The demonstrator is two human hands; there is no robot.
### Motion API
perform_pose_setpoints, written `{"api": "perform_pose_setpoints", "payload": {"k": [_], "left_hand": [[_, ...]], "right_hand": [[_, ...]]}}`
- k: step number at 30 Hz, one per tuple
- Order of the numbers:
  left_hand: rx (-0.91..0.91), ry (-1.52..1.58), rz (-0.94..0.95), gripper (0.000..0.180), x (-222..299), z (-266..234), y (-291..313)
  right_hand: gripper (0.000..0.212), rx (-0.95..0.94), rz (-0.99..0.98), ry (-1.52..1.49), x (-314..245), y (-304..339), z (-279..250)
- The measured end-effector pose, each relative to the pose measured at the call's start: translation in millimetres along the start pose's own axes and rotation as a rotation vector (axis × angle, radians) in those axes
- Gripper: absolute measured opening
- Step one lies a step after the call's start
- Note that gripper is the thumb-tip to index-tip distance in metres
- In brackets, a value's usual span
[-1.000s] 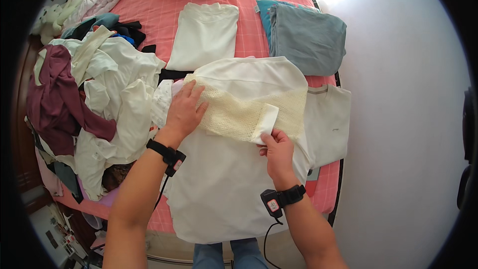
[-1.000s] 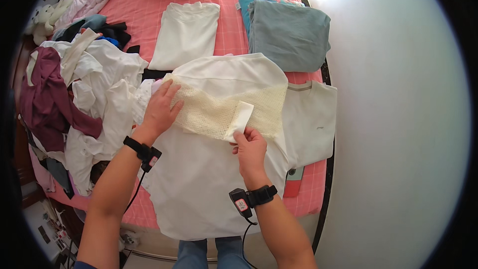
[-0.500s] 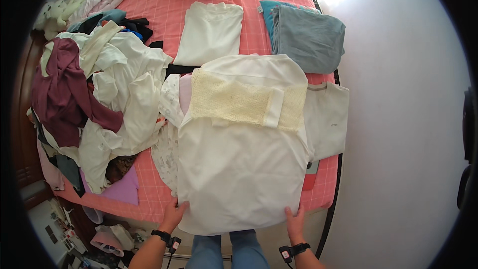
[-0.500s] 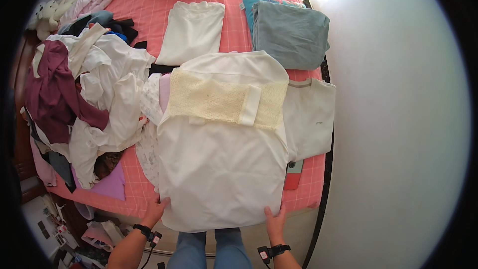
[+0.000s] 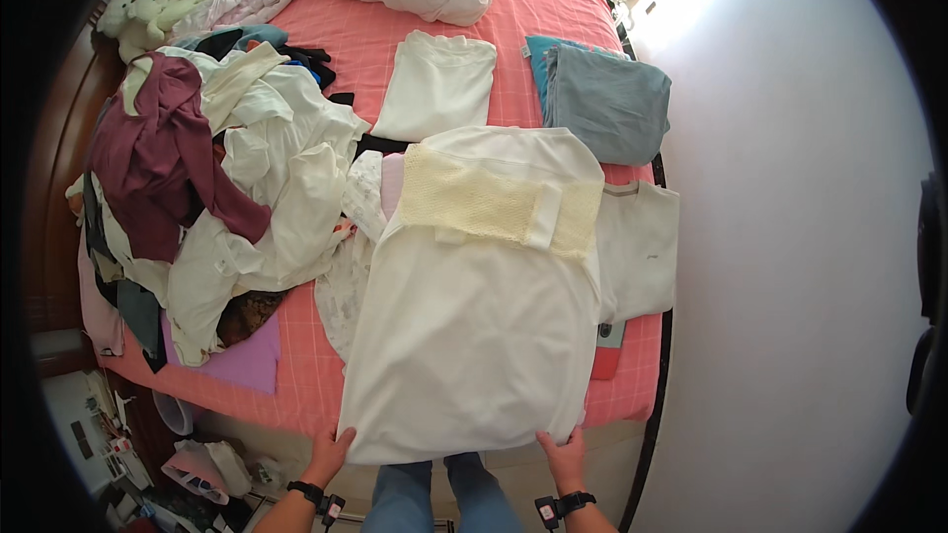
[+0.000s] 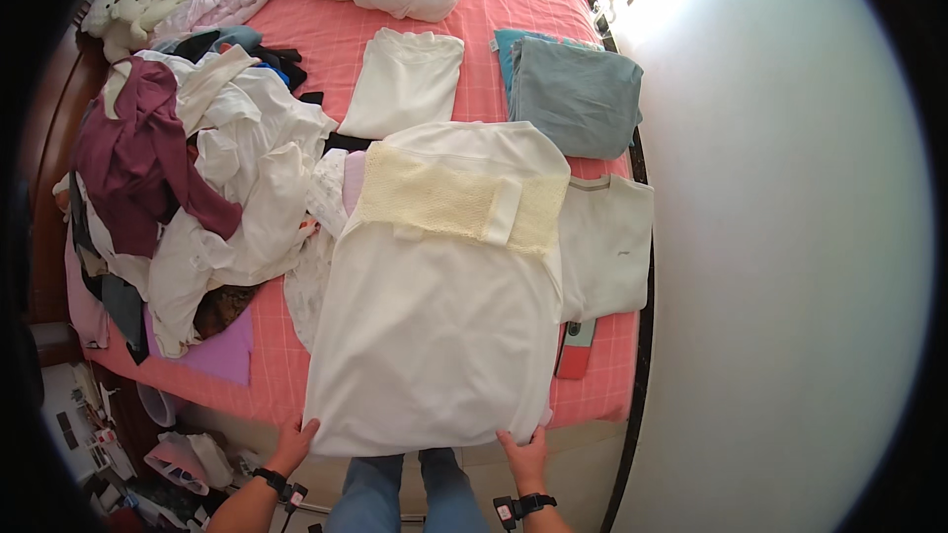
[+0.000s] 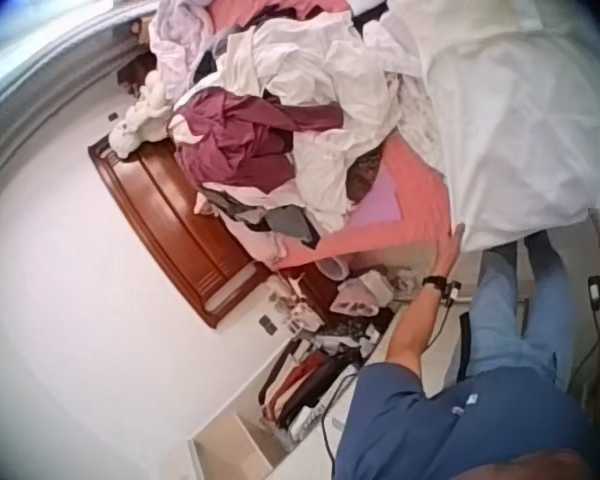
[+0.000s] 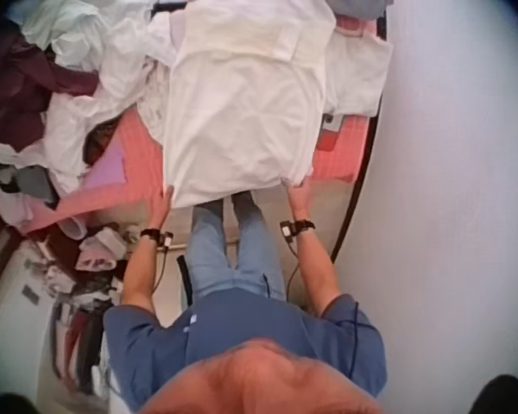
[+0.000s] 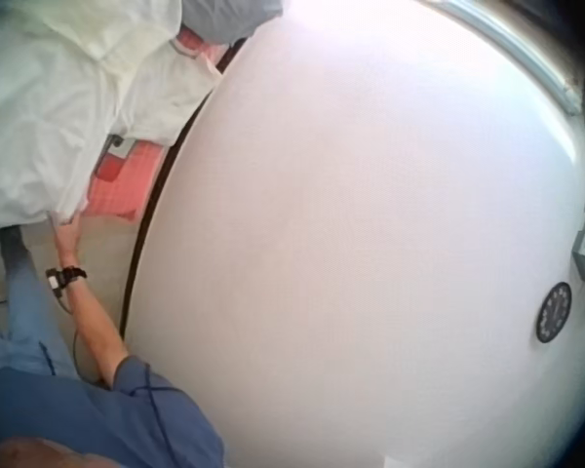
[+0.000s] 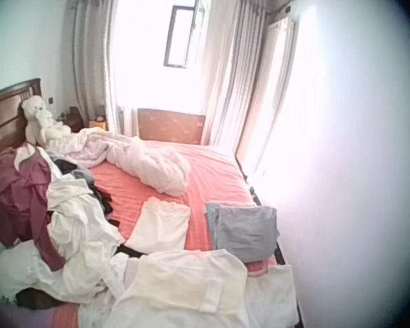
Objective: The person folds various garments on a bed, including white pants, a white shirt, a white t-shirt, and a maroon long-sleeved shirt. Each item is smoothed, folded into a neat rectangle, and placed in a growing stack on the bed.
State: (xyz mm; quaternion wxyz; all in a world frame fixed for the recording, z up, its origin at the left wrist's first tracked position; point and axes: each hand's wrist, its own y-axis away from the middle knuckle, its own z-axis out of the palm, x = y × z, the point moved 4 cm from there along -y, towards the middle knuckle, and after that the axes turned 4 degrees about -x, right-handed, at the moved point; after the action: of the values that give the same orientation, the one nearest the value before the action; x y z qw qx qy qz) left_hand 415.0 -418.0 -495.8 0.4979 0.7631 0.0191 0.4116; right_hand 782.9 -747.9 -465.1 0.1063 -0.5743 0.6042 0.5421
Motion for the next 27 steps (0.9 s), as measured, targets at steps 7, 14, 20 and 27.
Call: {"api": "perform_pose_setpoints", "payload": {"k": [7, 14, 20, 27], "left_hand": [[0.050, 0.161, -0.032, 0.039, -61, 11, 46], [-0.146, 0.446, -0.271, 0.039, -107, 2, 152], [-0.222, 0.663, -0.263, 0.055, -109, -4, 194], [-0.135, 0.928, 0.141, 0.048, 165, -2, 104]], "right_hand": [[0.039, -0.275, 0.271, -0.165, 89, 13, -44], [0.043, -0.525, 0.568, -0.404, 82, 67, -115], [0.063, -0.522, 0.593, -0.589, 69, 107, -152], [0.068, -0.477, 0.368, -0.853, -126, 13, -81]]}}
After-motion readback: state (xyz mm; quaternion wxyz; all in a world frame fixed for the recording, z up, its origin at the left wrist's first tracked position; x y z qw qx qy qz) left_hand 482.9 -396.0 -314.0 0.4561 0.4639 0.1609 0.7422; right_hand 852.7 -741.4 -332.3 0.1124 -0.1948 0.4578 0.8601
